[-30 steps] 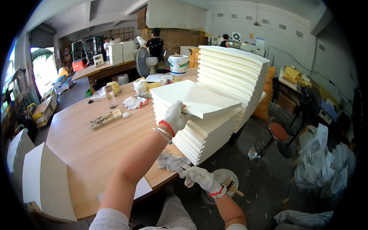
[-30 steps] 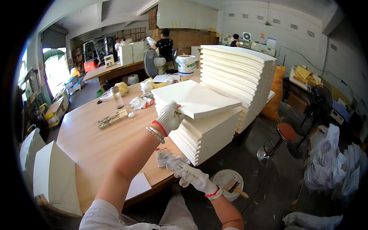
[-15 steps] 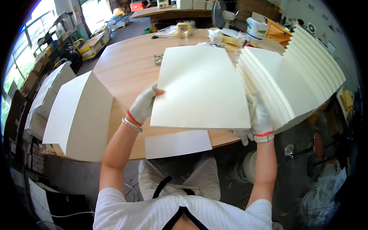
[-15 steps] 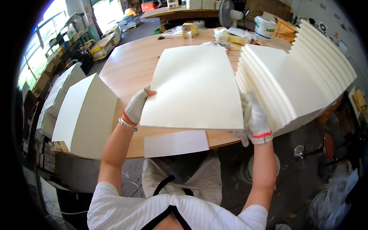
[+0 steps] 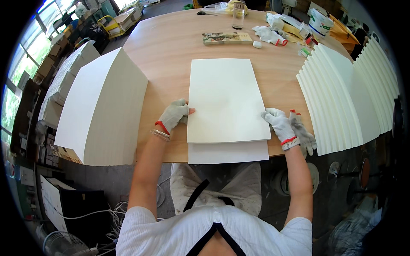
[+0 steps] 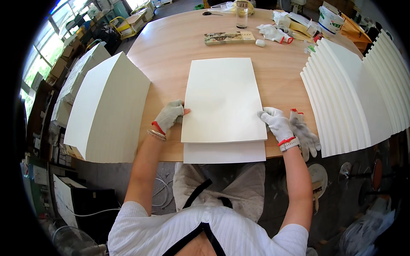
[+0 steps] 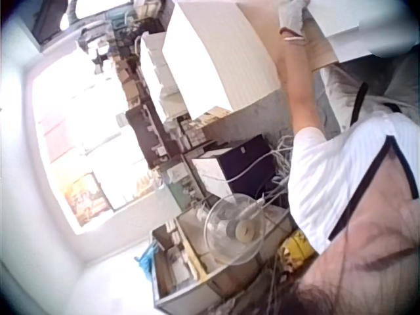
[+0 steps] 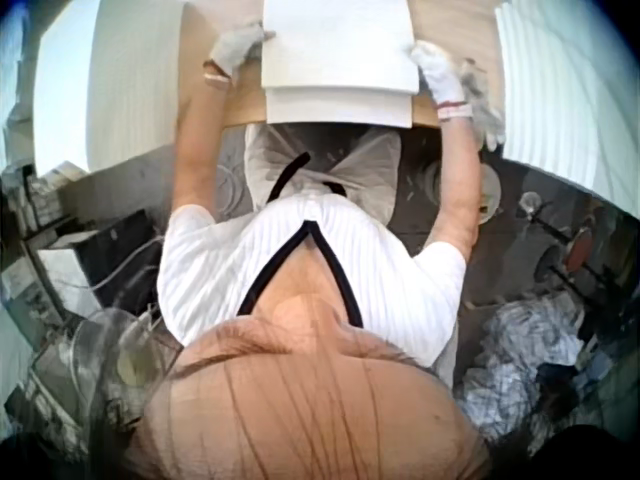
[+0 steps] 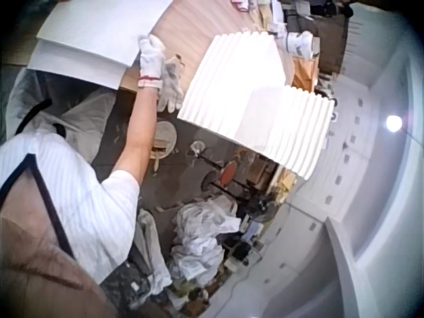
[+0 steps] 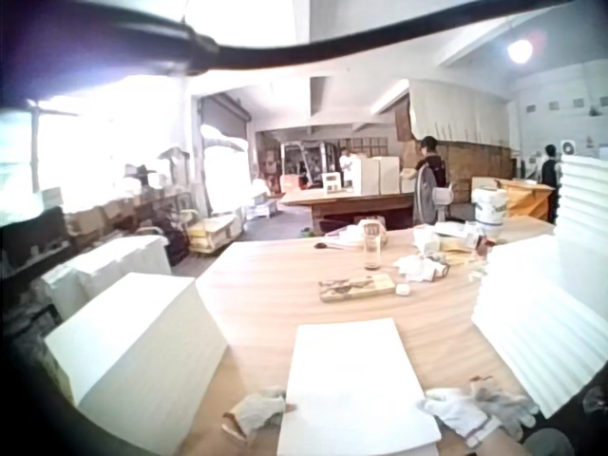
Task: The person uses a wooden-handled block to apply glue or adhesive to the edges of stacked white paper sheets, then picks up individual sheets and stacks them into a larger pile.
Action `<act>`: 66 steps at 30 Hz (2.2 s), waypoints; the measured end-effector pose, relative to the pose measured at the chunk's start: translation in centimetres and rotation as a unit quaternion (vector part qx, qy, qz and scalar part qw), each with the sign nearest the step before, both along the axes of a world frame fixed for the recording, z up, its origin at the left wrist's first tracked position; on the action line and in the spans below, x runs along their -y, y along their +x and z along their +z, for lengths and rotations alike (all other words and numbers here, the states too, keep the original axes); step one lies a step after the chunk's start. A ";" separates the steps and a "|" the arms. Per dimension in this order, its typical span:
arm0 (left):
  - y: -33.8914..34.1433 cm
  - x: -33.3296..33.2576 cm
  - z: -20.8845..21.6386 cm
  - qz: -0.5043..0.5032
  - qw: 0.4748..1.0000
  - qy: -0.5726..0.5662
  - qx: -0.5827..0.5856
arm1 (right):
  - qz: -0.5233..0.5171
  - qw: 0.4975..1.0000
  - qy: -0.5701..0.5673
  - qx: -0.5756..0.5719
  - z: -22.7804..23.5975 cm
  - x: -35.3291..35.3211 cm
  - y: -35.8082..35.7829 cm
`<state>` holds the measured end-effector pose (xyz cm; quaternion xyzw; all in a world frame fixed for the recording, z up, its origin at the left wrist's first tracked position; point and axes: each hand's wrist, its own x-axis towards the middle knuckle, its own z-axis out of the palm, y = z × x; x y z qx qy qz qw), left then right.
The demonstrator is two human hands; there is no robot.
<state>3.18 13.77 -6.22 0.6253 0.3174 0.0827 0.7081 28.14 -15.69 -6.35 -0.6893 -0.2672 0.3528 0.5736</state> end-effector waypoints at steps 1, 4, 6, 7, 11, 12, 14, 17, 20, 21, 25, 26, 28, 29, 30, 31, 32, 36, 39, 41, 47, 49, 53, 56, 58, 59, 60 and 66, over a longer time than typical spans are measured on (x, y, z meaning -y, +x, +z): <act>0.0 0.0 -0.1 0.001 1.000 0.002 0.004 | 0.006 1.000 0.005 0.006 -0.3 0.0 0.2; -0.3 -0.1 -0.4 -0.002 1.000 0.017 -0.005 | 0.020 1.000 0.018 0.014 -1.2 -0.1 0.7; -0.6 -0.1 -0.5 0.004 0.999 0.046 -0.017 | 0.025 0.999 0.026 0.005 -1.3 -0.3 0.7; -0.7 0.0 -0.6 0.012 0.997 0.069 -0.023 | 0.025 0.999 0.027 0.005 -1.3 -0.5 0.6; -2.8 2.6 0.5 0.055 0.914 0.367 -0.165 | 0.026 0.999 -0.035 0.026 -0.7 -0.4 0.6; -4.4 3.9 0.2 0.062 0.909 0.390 -0.133 | 0.026 0.997 -0.062 0.036 -0.3 -0.2 0.8; -7.1 7.6 1.0 0.047 0.902 0.412 -0.119 | 0.039 0.994 -0.078 0.062 -0.2 -0.1 1.4; -8.8 12.1 0.6 0.022 0.877 0.474 -0.077 | 0.025 0.990 -0.101 0.096 0.0 0.2 1.6; -9.3 13.2 -0.5 0.042 0.869 0.489 -0.058 | 0.047 0.991 -0.124 0.030 0.7 -0.4 1.9; -9.5 13.2 -0.7 0.049 0.873 0.481 -0.064 | 0.056 0.990 -0.126 0.017 0.5 -0.6 2.1; -9.4 13.0 -0.9 0.053 0.882 0.464 -0.062 | 0.045 0.986 -0.158 0.038 0.2 -0.7 2.1; -9.4 13.0 -1.0 0.053 0.881 0.466 -0.060 | 0.050 0.985 -0.162 0.038 0.2 -0.6 2.2; -9.4 13.0 -1.1 0.054 0.879 0.470 -0.058 | 0.048 0.984 -0.162 0.048 -0.1 -0.6 2.2; -9.4 13.0 -1.1 0.054 0.880 0.469 -0.058 | 0.048 0.984 -0.162 0.053 -0.2 -0.6 2.2; -9.5 13.0 -1.2 0.054 0.880 0.468 -0.057 | 0.049 0.983 -0.166 0.063 -0.3 -0.6 2.2; -9.5 13.0 -1.2 0.054 0.881 0.466 -0.056 | 0.051 0.982 -0.169 0.073 -0.3 -0.6 2.2; -9.4 13.0 -1.2 0.054 0.881 0.467 -0.055 | 0.052 0.980 -0.172 0.084 -0.3 -0.5 2.2; -9.7 12.9 -1.4 0.046 0.867 0.493 -0.056 | 0.058 0.966 -0.194 0.163 0.2 -0.6 1.7; -9.7 12.3 -1.5 0.031 0.864 0.501 -0.044 | 0.021 0.928 -0.180 0.326 1.0 -0.1 0.6; -9.2 11.9 0.2 -0.001 0.842 0.539 -0.022 | -0.046 0.874 -0.108 0.471 2.6 0.4 -1.9; -5.1 13.6 5.1 -0.201 0.723 0.654 -0.095 | 0.144 0.934 -0.024 0.327 3.5 2.3 -4.2; -4.7 13.7 6.1 -0.230 0.726 0.636 -0.126 | 0.160 0.934 -0.023 0.319 3.5 2.8 -3.8; -5.3 14.7 4.9 -0.247 0.671 0.695 -0.082 | 0.169 0.961 -0.025 0.216 3.3 3.6 -2.5; -5.6 14.2 3.4 -0.243 0.643 0.721 -0.083 | 0.186 0.958 -0.026 0.216 3.8 3.8 -2.0; -5.9 14.1 4.8 -0.249 0.704 0.664 -0.038 | 0.196 0.952 -0.022 0.235 3.8 4.1 -1.9; -5.8 14.0 5.3 -0.252 0.732 0.633 -0.016 | 0.184 0.958 -0.030 0.219 3.9 4.0 -2.0; -5.5 14.3 5.2 -0.238 0.733 0.637 -0.019 | 0.176 0.962 -0.043 0.204 4.1 3.9 -2.1; -3.2 16.1 4.1 -0.214 0.695 0.673 -0.138 | 0.168 0.974 -0.033 0.149 2.8 3.7 -1.8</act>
